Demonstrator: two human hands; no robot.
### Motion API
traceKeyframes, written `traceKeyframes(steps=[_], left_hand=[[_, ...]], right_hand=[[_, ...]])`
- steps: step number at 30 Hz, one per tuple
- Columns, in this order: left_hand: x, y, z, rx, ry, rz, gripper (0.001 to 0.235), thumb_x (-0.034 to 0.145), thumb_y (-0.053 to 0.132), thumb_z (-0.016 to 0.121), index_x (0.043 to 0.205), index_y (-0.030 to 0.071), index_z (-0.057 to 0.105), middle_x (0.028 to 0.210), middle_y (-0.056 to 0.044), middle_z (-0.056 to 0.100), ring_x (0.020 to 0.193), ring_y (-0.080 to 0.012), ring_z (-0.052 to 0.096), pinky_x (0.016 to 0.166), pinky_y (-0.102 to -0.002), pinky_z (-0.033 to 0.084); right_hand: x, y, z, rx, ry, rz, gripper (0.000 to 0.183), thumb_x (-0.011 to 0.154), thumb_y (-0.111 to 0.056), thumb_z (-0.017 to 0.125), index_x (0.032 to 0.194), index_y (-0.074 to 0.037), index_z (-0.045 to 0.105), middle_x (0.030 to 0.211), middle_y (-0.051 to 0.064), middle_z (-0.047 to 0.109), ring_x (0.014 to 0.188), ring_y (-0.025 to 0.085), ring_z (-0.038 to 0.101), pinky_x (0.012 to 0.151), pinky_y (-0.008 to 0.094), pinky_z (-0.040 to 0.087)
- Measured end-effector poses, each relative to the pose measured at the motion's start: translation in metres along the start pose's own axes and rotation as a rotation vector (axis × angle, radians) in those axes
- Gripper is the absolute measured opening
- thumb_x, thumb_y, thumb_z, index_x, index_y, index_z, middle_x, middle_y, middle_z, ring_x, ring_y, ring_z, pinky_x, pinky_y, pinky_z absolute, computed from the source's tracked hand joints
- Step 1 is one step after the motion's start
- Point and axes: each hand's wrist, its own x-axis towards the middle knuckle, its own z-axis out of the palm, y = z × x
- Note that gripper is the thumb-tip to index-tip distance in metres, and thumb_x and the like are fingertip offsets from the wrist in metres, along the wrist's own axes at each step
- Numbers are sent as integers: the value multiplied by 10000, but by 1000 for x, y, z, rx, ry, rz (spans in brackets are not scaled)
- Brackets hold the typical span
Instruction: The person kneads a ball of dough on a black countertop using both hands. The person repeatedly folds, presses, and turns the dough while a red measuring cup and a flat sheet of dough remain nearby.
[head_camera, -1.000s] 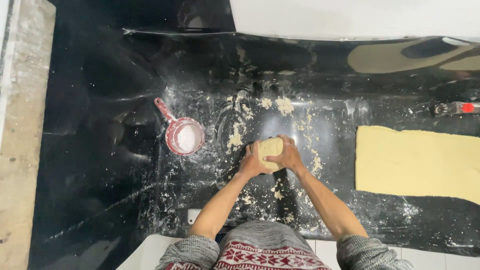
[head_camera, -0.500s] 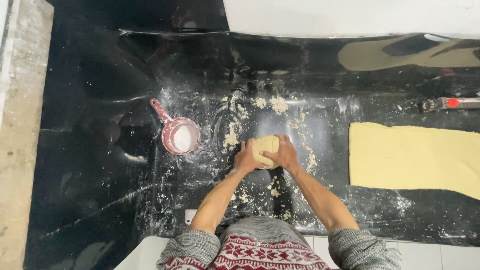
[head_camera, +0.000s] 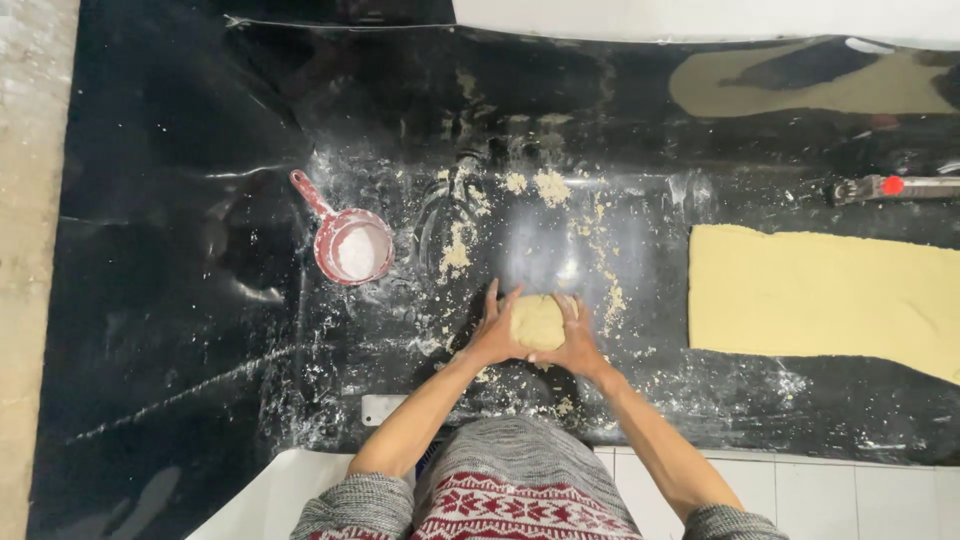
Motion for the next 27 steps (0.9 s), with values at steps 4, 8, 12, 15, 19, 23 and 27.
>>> traceKeyframes(steps=[4,8,12,15,19,23,27], left_hand=[[32,-38,19,119,-32,-60,1286,470,451,932,1584,330,300,1633,-207,166,1481,-416,326,1136,-544,420],[64,-59,30,146,6,-86,1209,460,602,871,1527,432,330,1440,-95,433,1301,-356,549,1054,-508,482],[88,-68,22,156,-25,-117,1157,444,700,829,1477,471,362,1363,-69,526,1209,-351,632,988,-506,504],[87,-46,5,93,-47,-168,1032,570,600,835,1484,432,388,1379,-107,542,1282,-358,592,1068,-490,453],[111,-58,10,78,-44,-188,1053,518,663,840,1455,456,408,1370,-83,561,1294,-328,588,1076,-486,454],[116,-61,14,29,-22,-219,977,573,599,855,1444,412,455,1348,-110,604,1280,-323,604,1089,-474,459],[99,-44,5,36,29,-217,1036,518,607,884,1437,401,451,1444,-118,530,1330,-309,564,1105,-444,472]], right_hand=[[17,13,3,-60,-8,56,1353,444,-495,1014,1568,-178,330,1517,432,139,1383,636,316,1149,652,350],[42,18,-2,-49,-34,108,1214,532,-385,1006,1552,-225,368,1514,384,198,1334,614,408,1090,649,424],[70,36,1,-129,-9,133,1139,544,-436,972,1524,-247,424,1429,269,372,1320,515,493,1068,620,462],[77,30,-3,-114,-6,176,1068,607,-474,956,1512,-218,450,1408,303,388,1294,538,511,1047,606,482],[98,31,-10,-122,-26,257,1042,641,-528,958,1514,-244,463,1391,293,411,1240,485,568,1011,572,523],[114,52,-7,-151,-35,214,964,635,-543,932,1453,-230,528,1311,286,469,1191,509,595,988,546,535],[107,41,-18,-104,-53,192,930,607,-394,972,1428,-223,569,1331,270,455,1238,493,575,1045,512,501]])
